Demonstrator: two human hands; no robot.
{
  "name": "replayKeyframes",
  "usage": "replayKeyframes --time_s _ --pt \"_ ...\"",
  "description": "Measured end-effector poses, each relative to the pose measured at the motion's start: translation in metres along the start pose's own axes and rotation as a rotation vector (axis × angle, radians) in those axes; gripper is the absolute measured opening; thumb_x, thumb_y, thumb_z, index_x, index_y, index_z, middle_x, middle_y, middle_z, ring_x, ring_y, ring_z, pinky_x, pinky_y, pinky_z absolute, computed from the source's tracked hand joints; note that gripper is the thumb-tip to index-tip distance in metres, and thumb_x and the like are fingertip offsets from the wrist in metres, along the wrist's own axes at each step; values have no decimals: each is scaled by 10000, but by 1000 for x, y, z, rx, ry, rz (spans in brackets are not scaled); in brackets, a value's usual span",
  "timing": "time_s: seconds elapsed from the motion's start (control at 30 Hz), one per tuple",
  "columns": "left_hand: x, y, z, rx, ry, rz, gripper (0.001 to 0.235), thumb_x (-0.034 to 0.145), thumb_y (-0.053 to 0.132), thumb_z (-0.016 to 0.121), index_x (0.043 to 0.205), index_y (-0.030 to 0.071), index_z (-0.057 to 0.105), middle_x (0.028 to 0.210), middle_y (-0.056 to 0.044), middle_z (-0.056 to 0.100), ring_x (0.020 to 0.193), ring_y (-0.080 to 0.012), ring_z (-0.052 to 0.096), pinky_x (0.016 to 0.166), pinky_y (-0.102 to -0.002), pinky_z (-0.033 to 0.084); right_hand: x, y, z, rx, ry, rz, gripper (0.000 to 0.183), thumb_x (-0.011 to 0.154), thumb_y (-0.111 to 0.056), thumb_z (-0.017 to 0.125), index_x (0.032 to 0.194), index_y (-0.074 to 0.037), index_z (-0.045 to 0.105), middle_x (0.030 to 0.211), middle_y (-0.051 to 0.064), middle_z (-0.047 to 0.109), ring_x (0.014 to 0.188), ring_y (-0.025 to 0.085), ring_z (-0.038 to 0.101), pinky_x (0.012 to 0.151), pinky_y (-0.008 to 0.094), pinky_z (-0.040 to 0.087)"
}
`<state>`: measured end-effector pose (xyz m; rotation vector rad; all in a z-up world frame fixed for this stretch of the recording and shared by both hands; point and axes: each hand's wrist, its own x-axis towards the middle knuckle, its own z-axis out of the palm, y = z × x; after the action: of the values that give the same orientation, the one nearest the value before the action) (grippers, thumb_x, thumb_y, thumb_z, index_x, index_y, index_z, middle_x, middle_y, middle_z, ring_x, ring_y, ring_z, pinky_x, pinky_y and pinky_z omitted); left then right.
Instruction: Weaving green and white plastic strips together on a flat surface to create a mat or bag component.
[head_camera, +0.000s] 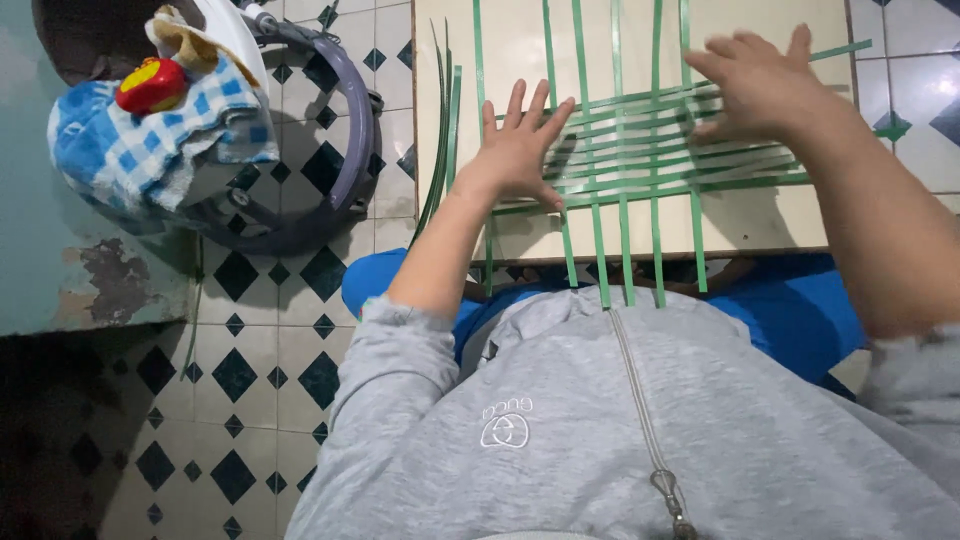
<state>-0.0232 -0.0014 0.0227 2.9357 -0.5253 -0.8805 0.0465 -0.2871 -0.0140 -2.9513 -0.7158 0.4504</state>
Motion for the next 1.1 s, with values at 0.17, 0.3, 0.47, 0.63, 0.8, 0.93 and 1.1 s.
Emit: replayKeyframes --time_s 0.17,0.3,0.47,0.63,0.8,0.93,1.1 --pt "-29 47 26 -88 153 56 902 871 460 708 1549 280 140 1606 -82 -84 1453 -316 -112 1148 -639 -43 -91 -76 -26 342 -62 316 386 933 -201 649 1300 -98 592 1243 129 637 1119 299 594 920 463 517" --pt "-19 58 97 3 270 289 778 896 675 541 1535 323 271 1625 -62 53 1481 -345 -41 1132 -692 72 -106 -53 102 177 312 35 422 810 -436 691 1188 -251 664 1204 34 649 1095 237 618 926 389 500" --pt "4 49 146 34 359 408 815 890 732 477 1555 314 258 1644 -50 178 1515 -345 106 1167 -651 147 -99 -59 161 104 463 -49 461 749 -518 723 1176 -353 671 1221 -43 610 1141 233 600 887 391 476" --pt "8 48 153 137 405 383 862 848 839 326 1558 358 238 1656 14 135 1528 -289 64 1192 -587 125 -92 -58 164 51 434 -21 366 737 -471 746 1071 -327 707 1195 -68 610 1138 225 609 890 389 483" --pt "0 54 141 140 430 362 850 868 843 322 1563 363 228 1657 8 135 1528 -300 79 1185 -617 141 -93 -51 147 13 422 -40 332 773 -488 719 1074 -348 707 1189 -63 633 1161 216 599 966 441 424" --pt "-14 36 82 115 539 263 802 949 798 403 1585 354 199 1653 -21 166 1510 -384 120 1132 -708 201 -105 -35 106 44 530 -85 290 915 -454 710 1084 -219 733 1221 3 693 1174 247 639 1006 405 403" --pt "11 -94 78 -269 807 -303 499 726 374 817 1171 226 648 1127 -32 603 1093 -294 614 889 -475 521 -108 -5 95 226 606 -167 260 887 -298 819 1110 -176 763 1116 48 739 1005 280 701 900 331 497"
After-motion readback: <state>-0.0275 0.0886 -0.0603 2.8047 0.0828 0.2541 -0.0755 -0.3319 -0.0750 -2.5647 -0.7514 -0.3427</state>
